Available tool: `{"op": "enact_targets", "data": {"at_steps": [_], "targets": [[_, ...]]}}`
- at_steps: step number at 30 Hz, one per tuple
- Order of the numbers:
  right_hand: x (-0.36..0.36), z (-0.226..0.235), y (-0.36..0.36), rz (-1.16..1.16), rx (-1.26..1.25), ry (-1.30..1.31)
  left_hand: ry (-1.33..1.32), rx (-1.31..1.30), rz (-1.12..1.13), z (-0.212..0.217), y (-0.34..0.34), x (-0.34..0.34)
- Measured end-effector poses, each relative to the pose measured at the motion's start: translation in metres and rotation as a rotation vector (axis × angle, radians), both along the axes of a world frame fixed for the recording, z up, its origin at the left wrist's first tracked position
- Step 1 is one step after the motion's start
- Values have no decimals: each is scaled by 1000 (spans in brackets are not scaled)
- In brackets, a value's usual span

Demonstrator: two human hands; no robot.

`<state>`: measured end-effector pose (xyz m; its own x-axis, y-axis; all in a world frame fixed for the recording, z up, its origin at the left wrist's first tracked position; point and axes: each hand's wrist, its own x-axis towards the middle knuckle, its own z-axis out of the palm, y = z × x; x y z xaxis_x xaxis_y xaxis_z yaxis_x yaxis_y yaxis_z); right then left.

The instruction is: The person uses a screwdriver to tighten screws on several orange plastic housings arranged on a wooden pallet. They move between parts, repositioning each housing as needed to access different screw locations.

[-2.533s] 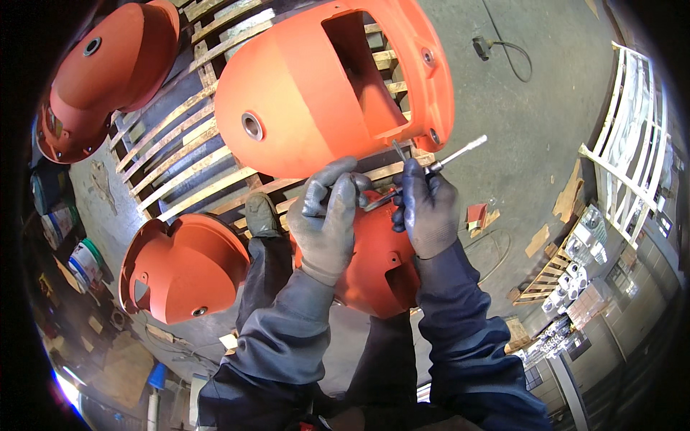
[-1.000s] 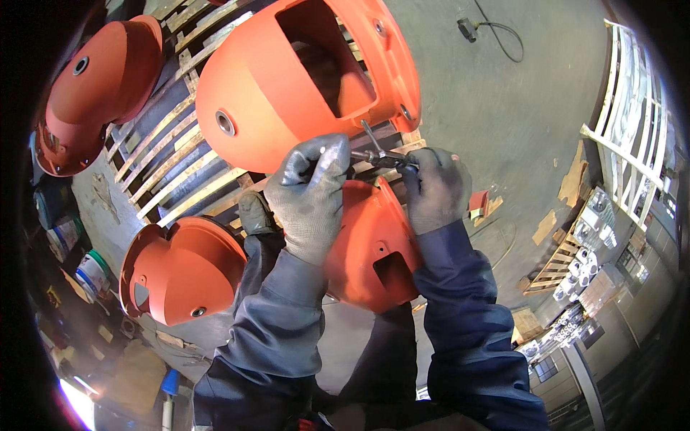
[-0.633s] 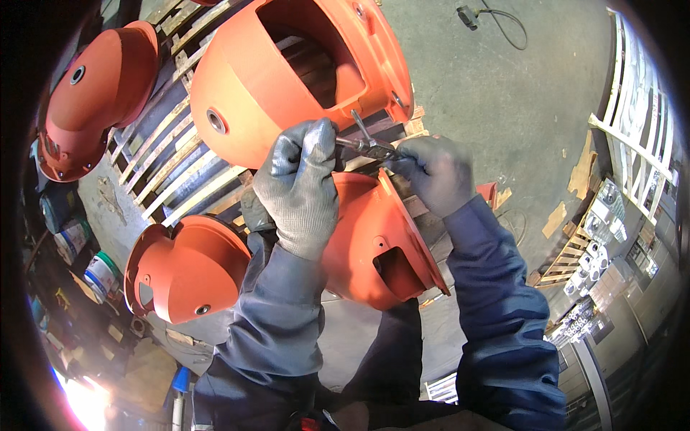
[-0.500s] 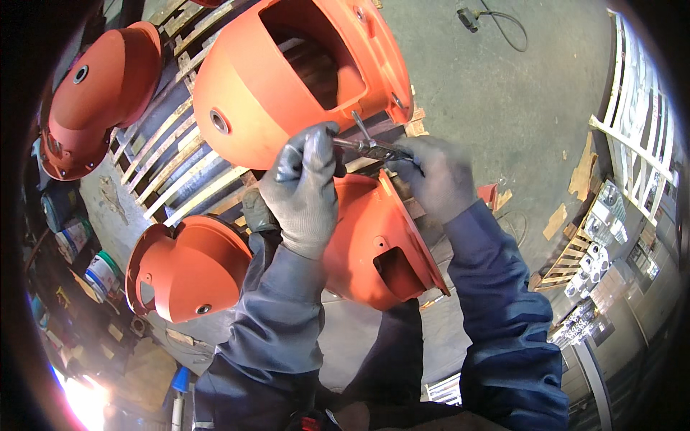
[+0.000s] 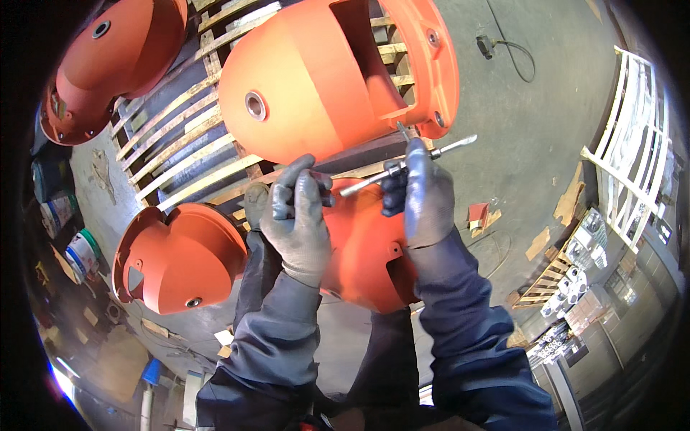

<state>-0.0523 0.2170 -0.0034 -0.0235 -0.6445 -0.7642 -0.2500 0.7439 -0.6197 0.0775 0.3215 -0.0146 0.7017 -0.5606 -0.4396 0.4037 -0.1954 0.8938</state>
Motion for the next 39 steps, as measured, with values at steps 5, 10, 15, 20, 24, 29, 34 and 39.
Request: {"op": "enact_targets", "data": {"at_steps": [5, 10, 15, 20, 24, 29, 34, 39], "targets": [[18, -2, 14, -605, 273, -496, -24, -45, 267, -3, 12, 28], [-13, 27, 20, 143, -113, 237, 38, -23, 262, -4, 20, 34], [-14, 41, -7, 1053, -987, 870, 29, 33, 210, -7, 34, 36], [-1, 34, -36, 1280, -842, 943, 39, 30, 186, 1, 32, 41], [0, 18, -34, 695, -623, 495, 58, -11, 168, 10, 24, 43], [0, -14, -14, -263, 40, -31, 26, 24, 113, 9, 21, 48], [-5, -29, -1, -632, 365, -709, 82, -6, 122, 7, 20, 53], [-10, 20, 7, -68, 126, 112, 46, 33, 120, 8, 20, 61]]}}
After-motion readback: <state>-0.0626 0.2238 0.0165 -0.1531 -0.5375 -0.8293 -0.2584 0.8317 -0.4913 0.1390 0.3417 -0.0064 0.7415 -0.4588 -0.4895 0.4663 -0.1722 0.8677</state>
